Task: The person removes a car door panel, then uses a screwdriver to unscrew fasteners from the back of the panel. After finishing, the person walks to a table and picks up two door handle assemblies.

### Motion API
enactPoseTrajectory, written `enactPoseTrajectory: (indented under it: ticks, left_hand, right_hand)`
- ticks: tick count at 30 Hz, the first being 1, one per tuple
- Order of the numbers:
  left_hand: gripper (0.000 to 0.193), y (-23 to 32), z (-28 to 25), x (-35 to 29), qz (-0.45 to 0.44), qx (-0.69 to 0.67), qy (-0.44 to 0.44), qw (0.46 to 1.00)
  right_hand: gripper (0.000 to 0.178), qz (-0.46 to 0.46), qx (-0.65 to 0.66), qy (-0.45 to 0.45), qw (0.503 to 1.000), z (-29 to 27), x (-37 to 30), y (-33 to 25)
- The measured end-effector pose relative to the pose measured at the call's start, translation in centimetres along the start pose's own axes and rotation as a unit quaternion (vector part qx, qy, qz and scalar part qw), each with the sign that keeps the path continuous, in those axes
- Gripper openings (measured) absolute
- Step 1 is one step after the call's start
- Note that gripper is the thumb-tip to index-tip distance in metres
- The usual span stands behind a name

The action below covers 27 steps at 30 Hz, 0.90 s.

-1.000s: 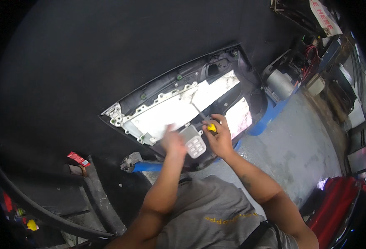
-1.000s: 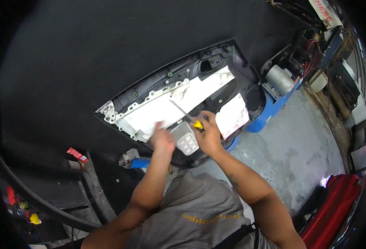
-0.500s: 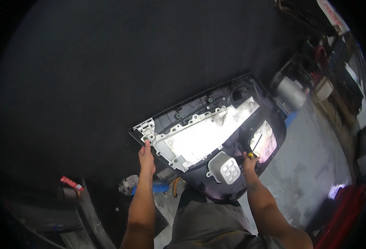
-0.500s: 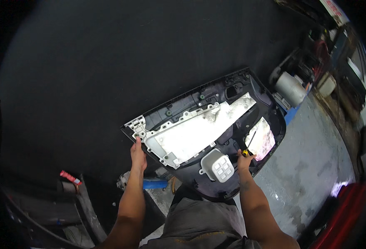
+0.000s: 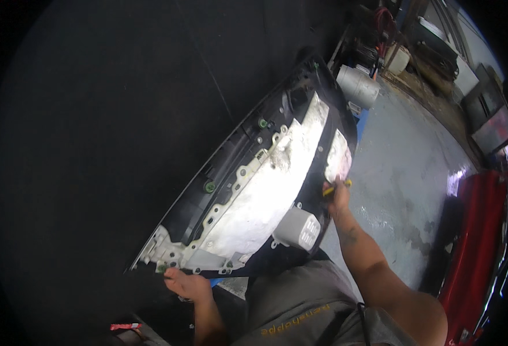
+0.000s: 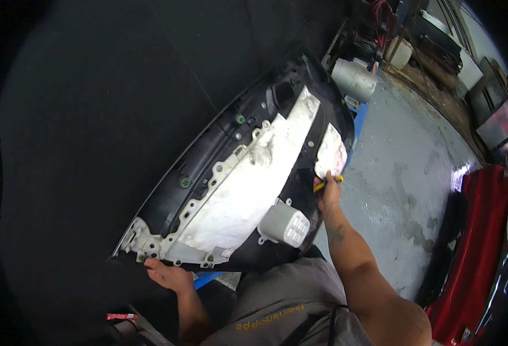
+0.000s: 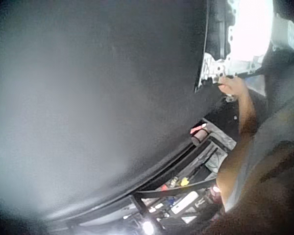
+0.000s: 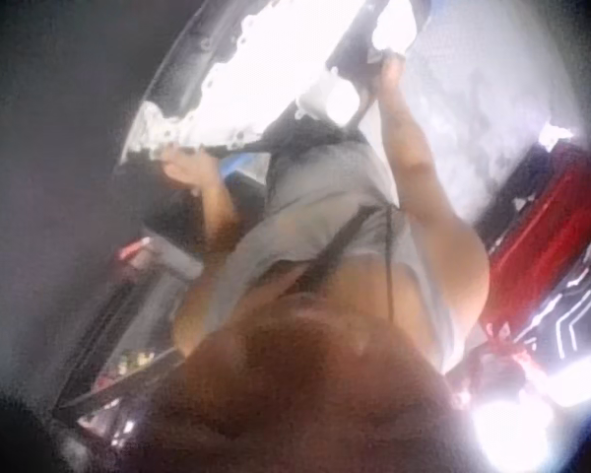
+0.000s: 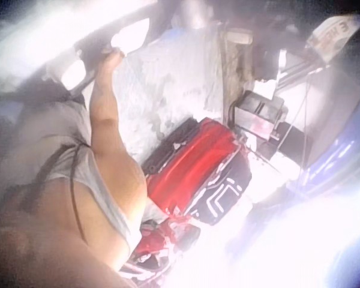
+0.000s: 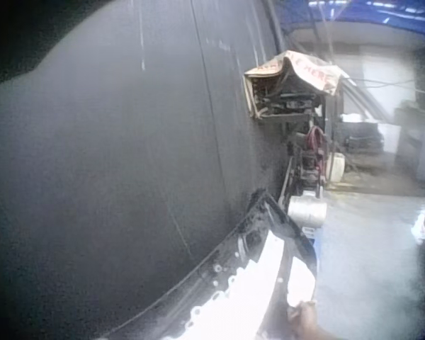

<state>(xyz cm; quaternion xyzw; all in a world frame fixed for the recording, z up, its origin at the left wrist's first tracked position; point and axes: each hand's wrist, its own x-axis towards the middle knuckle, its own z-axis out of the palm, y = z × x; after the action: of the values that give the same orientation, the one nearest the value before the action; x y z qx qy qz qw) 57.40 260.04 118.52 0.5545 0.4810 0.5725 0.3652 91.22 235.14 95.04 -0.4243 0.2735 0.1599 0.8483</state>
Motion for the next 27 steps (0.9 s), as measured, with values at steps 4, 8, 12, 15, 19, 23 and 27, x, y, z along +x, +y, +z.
enactPoseTrajectory:
  ticks: [4,8,12,15,19,23,27]
  left_hand:
    - [0.067,-4.2,-2.2,0.4,0.264,0.132,0.087,0.952]
    - [0.062,-5.3,-4.3,3.4,0.631,0.453,0.124,0.617]
    - [0.042,-15.4,-6.0,8.3,0.568,0.287,0.11,0.763]
    - [0.032,-10.4,-3.2,7.7,0.524,0.228,0.076,0.817]
    - [0.055,-0.3,2.3,2.6,0.331,0.04,0.03,0.942]
    - [0.057,-0.2,2.4,1.7,0.331,0.06,0.047,0.941]
    - [0.055,-0.1,2.5,1.9,0.339,0.044,0.078,0.936]
  right_hand:
    - [0.022,0.005,-0.026,-0.026,0.999,1.0,6.1,-0.5]
    - [0.02,0.074,-0.041,-0.088,0.993,6.8,2.6,0.2]
    - [0.023,0.07,-0.03,-0.187,0.979,9.5,5.5,3.7]
    - [0.023,0.065,-0.09,-0.197,0.974,13.0,4.3,2.7]
    - [0.02,0.064,-0.095,-0.247,0.962,13.9,2.3,1.4]
    - [0.018,0.029,-0.111,-0.273,0.955,13.9,2.2,1.4]
    - [0.016,0.037,-0.126,-0.277,0.952,14.2,2.8,0.9]
